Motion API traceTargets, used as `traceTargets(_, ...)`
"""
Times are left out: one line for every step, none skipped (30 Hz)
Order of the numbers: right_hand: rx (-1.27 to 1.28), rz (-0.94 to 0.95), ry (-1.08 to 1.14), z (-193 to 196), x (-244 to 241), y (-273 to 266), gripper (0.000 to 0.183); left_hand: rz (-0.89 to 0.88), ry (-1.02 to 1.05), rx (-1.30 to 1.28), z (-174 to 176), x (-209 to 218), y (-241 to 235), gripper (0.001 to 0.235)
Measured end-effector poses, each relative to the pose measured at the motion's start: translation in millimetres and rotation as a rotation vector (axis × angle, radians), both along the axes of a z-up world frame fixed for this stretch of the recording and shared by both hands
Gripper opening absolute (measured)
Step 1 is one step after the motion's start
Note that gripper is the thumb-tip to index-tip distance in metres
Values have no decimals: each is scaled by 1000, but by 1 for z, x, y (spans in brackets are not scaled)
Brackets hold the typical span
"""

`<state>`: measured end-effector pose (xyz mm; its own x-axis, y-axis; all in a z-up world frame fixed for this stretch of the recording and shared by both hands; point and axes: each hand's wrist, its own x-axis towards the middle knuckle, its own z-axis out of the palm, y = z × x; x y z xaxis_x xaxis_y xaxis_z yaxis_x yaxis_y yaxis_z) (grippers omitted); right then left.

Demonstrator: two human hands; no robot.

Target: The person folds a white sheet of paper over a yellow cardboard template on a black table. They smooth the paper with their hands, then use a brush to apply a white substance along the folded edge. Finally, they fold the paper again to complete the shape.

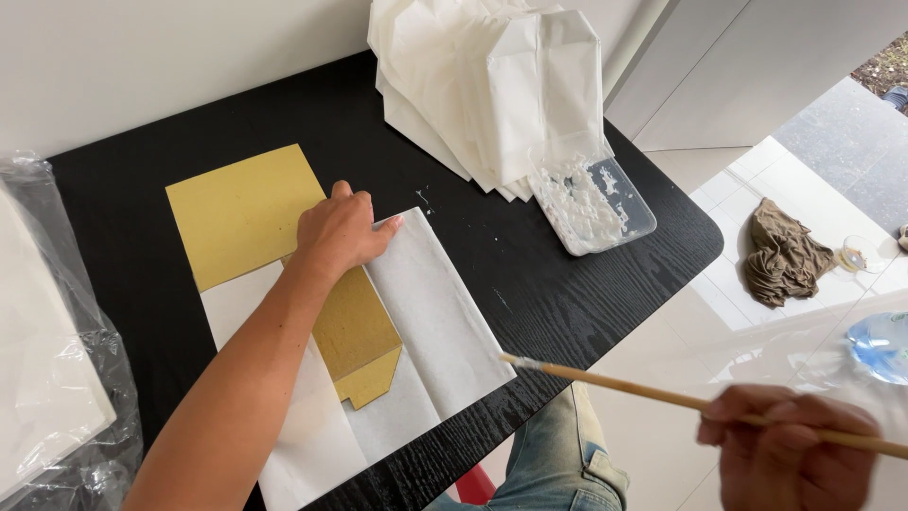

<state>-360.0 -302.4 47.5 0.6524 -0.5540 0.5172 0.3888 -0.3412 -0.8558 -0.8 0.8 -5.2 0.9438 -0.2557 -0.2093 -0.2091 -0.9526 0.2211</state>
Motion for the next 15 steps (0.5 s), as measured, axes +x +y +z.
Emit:
traceTargets(0, -1, -1, 2, 7, 9, 25, -1, -1, 0, 0, -1, 1, 56)
traceTargets(-109, -20, 30, 5, 14, 17, 24, -1, -2, -2, 1, -1, 0, 55)
traceTargets(-217, -39, 60, 7, 21, 26, 24, 0, -2, -3, 1, -1, 0, 54)
traceTargets(-217, -41, 58, 5, 19, 24, 24, -2, -4, -4, 1, -1, 0, 54)
traceTargets(-189, -47, 73, 3, 16, 22, 25, 0, -1, 1, 1, -1, -1, 55)
traceTargets(-160, -50, 90, 1, 14, 20, 27, 7, 5, 5, 0, -1, 0, 56)
traceTargets(-160, -47, 90, 3, 12, 17, 27, 9, 5, 5, 1, -1, 0, 56)
traceTargets(-130, -78, 86, 6, 10, 15, 28, 7, 8, 5, 2, -1, 0, 56)
traceTargets(-100, -109, 82, 9, 7, 12, 29, 5, 10, 5, 3, -1, 0, 56)
traceTargets(-102, -109, 80, 9, 7, 6, 29, 5, 9, 3, 5, -3, 0, 56)
traceTargets(-73, -136, 33, 10, 7, -1, 19, 8, 20, 5, 7, -5, 0, 55)
traceTargets(-43, -163, -18, 11, 8, -8, 12, 11, 26, 7, 11, -5, -1, 54)
traceTargets(-46, -165, -25, 8, 15, -17, 12, 9, 20, 3, 12, -5, -1, 54)
traceTargets(-39, -269, -44, 5, 21, -25, 18, 12, 25, 14, 13, -6, -1, 54)
traceTargets(-31, -373, -64, 1, 27, -35, 27, 16, 31, 24, 13, -6, -2, 53)
